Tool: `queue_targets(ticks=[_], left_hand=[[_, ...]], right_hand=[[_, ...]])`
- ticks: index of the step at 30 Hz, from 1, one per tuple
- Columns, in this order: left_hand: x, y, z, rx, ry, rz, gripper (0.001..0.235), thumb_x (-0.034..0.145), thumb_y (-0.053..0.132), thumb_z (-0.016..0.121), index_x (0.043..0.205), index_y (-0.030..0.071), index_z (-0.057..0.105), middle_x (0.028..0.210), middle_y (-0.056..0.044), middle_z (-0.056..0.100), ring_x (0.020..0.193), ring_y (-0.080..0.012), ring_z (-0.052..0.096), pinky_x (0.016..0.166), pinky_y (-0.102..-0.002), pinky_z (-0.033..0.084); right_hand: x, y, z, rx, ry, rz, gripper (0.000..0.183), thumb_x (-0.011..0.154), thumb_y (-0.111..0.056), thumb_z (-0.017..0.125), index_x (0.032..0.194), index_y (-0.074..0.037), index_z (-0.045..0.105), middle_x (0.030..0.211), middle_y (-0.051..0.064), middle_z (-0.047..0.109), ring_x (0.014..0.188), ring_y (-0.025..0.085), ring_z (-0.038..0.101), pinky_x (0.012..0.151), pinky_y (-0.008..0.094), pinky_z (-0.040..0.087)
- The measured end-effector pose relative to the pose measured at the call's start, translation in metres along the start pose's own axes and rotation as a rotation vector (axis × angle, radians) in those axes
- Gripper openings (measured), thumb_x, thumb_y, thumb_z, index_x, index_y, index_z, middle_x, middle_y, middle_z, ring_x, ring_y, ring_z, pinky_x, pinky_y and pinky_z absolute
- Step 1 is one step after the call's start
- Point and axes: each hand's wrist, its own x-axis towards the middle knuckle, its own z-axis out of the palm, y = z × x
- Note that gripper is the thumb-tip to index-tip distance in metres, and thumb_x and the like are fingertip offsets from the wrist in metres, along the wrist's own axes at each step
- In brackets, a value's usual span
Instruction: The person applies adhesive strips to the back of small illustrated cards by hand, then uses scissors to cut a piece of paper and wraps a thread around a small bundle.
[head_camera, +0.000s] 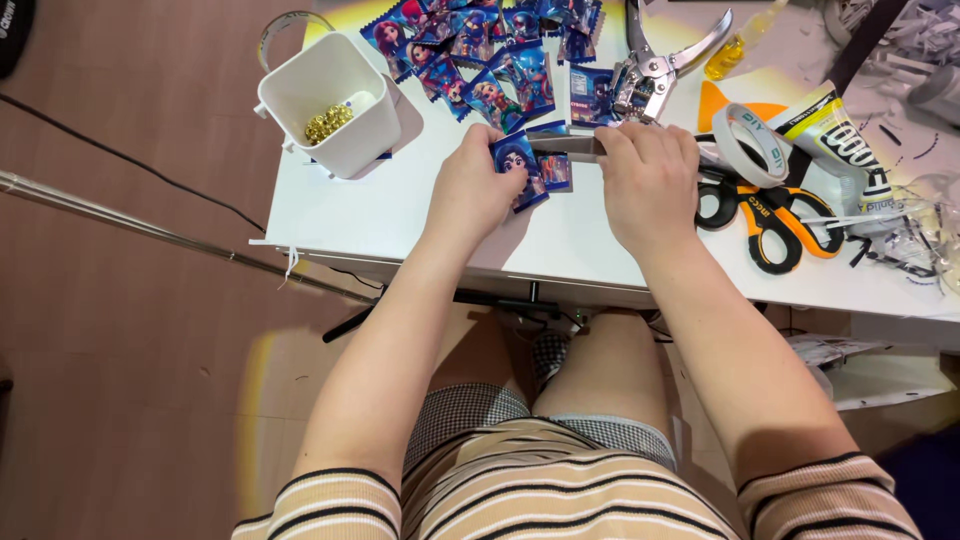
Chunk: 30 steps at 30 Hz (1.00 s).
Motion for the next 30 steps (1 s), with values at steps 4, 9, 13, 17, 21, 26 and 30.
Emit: queue_targets(ticks=[4,9,13,17,21,26,30], left_hand=[[0.004,0.001,0.005,0.091,0.008,0.010,0.039,0.089,0.017,0.069,0.124,0.005,0.058,0.109,-0.023,0.074,0.102,-0.0364,0.075,0.087,-0.044,0.061],[0.012,-0.006,0.004,0.172,-0.042,0.026,0.045,0.088,0.024,0.069,0.127,0.006,0.057,0.112,-0.022,0.074,0.110,-0.0384,0.072,0.092,-0.047,0.058],[0.015,-0.017,-0.002,0.130,-0.095,0.019,0.051,0.085,0.031,0.072,0.129,0.009,0.060,0.121,-0.021,0.072,0.120,-0.0402,0.067,0.101,-0.051,0.053],[0.010,-0.014,-0.009,0.120,-0.057,0.016,0.041,0.087,0.027,0.069,0.123,0.008,0.062,0.114,-0.022,0.073,0.113,-0.0393,0.070,0.095,-0.048,0.056],[-0.005,0.003,-0.013,-0.260,-0.121,0.082,0.036,0.087,0.019,0.071,0.120,0.007,0.063,0.098,-0.016,0.074,0.092,-0.0266,0.075,0.082,-0.037,0.061],[0.005,-0.010,0.007,-0.306,-0.199,0.199,0.021,0.086,0.017,0.072,0.106,0.011,0.068,0.090,-0.009,0.072,0.084,-0.0201,0.071,0.075,-0.033,0.059],[0.002,0.000,0.013,-0.007,-0.146,0.254,0.031,0.091,0.016,0.067,0.121,0.008,0.064,0.106,-0.021,0.074,0.103,-0.0367,0.074,0.083,-0.043,0.060]], right_hand=[[0.001,-0.004,-0.006,0.031,-0.039,0.044,0.024,0.104,-0.015,0.074,0.128,-0.013,0.072,0.112,0.013,0.069,0.118,0.028,0.067,0.112,0.051,0.034],[0.004,-0.005,-0.009,0.044,-0.080,0.083,0.024,0.105,-0.014,0.075,0.129,-0.014,0.071,0.114,0.013,0.068,0.120,0.028,0.065,0.113,0.051,0.031],[0.005,-0.005,-0.010,0.052,-0.097,0.084,0.024,0.105,-0.012,0.075,0.128,-0.011,0.071,0.113,0.015,0.068,0.120,0.030,0.065,0.113,0.053,0.030],[0.005,-0.006,-0.009,0.063,-0.114,0.094,0.023,0.105,-0.012,0.074,0.128,-0.011,0.070,0.113,0.016,0.068,0.121,0.031,0.065,0.113,0.053,0.031],[0.006,-0.007,-0.009,0.056,-0.131,0.110,0.023,0.106,-0.012,0.074,0.128,-0.012,0.070,0.114,0.015,0.069,0.121,0.031,0.065,0.114,0.053,0.031],[0.002,-0.002,0.001,0.063,-0.102,0.070,0.023,0.106,-0.021,0.069,0.128,-0.014,0.070,0.113,0.011,0.068,0.119,0.028,0.065,0.111,0.051,0.034],[0.001,-0.001,0.004,0.078,-0.098,0.082,0.023,0.105,-0.019,0.069,0.128,-0.015,0.071,0.111,0.011,0.069,0.117,0.029,0.066,0.111,0.052,0.034]])
